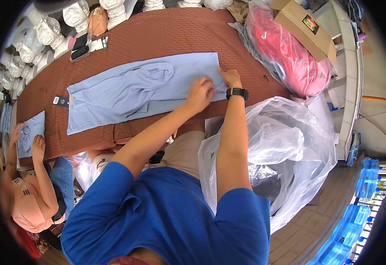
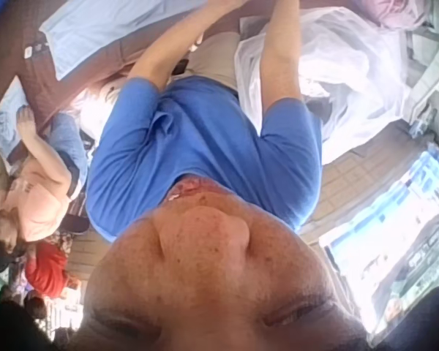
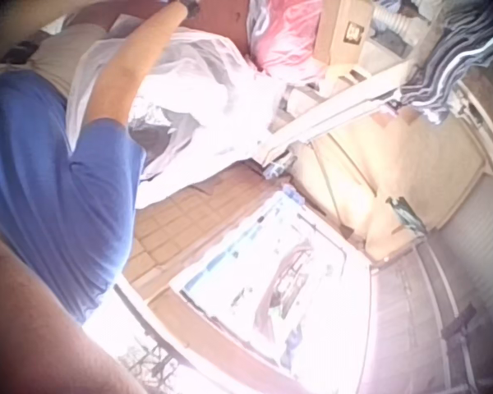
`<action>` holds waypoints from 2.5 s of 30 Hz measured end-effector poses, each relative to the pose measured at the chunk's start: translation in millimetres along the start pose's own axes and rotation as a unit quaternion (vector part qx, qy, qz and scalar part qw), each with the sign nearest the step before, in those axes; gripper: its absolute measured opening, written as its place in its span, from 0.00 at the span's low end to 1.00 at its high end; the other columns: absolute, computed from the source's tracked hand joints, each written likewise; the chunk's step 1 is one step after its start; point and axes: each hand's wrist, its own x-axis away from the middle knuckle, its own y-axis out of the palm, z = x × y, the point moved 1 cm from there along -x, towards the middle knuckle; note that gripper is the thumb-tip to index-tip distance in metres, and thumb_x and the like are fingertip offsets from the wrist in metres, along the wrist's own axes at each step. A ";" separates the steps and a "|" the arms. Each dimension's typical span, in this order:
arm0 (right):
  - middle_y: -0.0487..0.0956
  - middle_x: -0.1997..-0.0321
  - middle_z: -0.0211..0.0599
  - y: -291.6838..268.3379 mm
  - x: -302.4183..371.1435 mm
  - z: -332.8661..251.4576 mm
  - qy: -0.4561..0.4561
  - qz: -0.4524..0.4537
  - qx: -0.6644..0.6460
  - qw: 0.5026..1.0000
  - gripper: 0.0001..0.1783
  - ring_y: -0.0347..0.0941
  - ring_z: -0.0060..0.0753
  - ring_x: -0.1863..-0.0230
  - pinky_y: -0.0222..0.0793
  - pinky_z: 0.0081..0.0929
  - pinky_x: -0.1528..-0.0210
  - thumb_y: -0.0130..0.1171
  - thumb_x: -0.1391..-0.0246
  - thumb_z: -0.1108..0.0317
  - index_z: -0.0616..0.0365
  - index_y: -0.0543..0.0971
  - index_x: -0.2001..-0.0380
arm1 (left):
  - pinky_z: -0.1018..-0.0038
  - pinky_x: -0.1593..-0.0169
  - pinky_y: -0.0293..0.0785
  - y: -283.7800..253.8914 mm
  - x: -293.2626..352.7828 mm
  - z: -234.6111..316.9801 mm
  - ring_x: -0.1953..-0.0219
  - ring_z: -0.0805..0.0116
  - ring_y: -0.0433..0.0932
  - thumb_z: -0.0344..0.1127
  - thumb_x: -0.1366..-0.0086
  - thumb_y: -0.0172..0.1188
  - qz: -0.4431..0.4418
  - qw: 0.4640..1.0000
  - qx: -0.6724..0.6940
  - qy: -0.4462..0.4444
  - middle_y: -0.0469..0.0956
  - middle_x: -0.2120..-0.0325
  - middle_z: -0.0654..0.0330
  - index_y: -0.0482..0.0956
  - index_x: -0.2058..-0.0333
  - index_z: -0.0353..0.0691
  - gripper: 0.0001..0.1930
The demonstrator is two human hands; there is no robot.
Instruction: The person folds a light blue button-down shirt on a brown textured table, using a white card as a guide for folding the sleeves and body. They then place the folded shirt into a clear plastic bag and seal it.
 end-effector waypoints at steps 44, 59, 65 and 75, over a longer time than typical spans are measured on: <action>0.79 0.58 0.36 33.3 68.2 -94.3 -0.154 -0.136 0.084 0.975 0.21 0.77 0.25 0.69 0.77 0.26 0.67 0.62 0.39 0.61 0.56 0.77 0.45 | 0.58 0.42 0.70 -157.3 13.6 -4.7 0.43 0.43 0.70 0.22 0.44 0.62 0.007 0.958 -0.221 -0.185 0.68 0.44 0.49 0.70 0.40 0.41 0.31; 0.77 0.49 0.48 107.2 55.1 -121.5 -0.473 0.033 0.085 0.876 0.16 0.73 0.52 0.46 0.67 0.45 0.40 0.61 0.47 0.76 0.50 0.86 0.56 | 0.57 0.38 0.64 -95.8 71.9 -4.9 0.38 0.50 0.66 0.37 0.38 0.62 -0.077 0.937 -0.314 0.135 0.69 0.44 0.53 0.72 0.43 0.38 0.25; 0.80 0.58 0.49 142.8 44.7 -120.8 -0.524 -0.078 0.050 0.847 0.15 0.78 0.50 0.55 0.74 0.39 0.51 0.54 0.47 0.82 0.57 0.86 0.61 | 0.59 0.44 0.68 -83.8 77.1 7.7 0.42 0.54 0.69 0.35 0.38 0.62 -0.080 0.962 -0.238 0.110 0.70 0.45 0.54 0.75 0.48 0.39 0.20; 0.82 0.56 0.46 127.3 60.4 -113.3 -0.375 -0.092 -0.048 0.921 0.12 0.80 0.39 0.57 0.76 0.32 0.54 0.61 0.51 0.80 0.61 0.84 0.62 | 0.58 0.50 0.72 -145.7 15.5 -34.5 0.53 0.45 0.73 0.18 0.43 0.60 0.112 0.983 -0.146 -0.019 0.72 0.59 0.48 0.76 0.57 0.34 0.14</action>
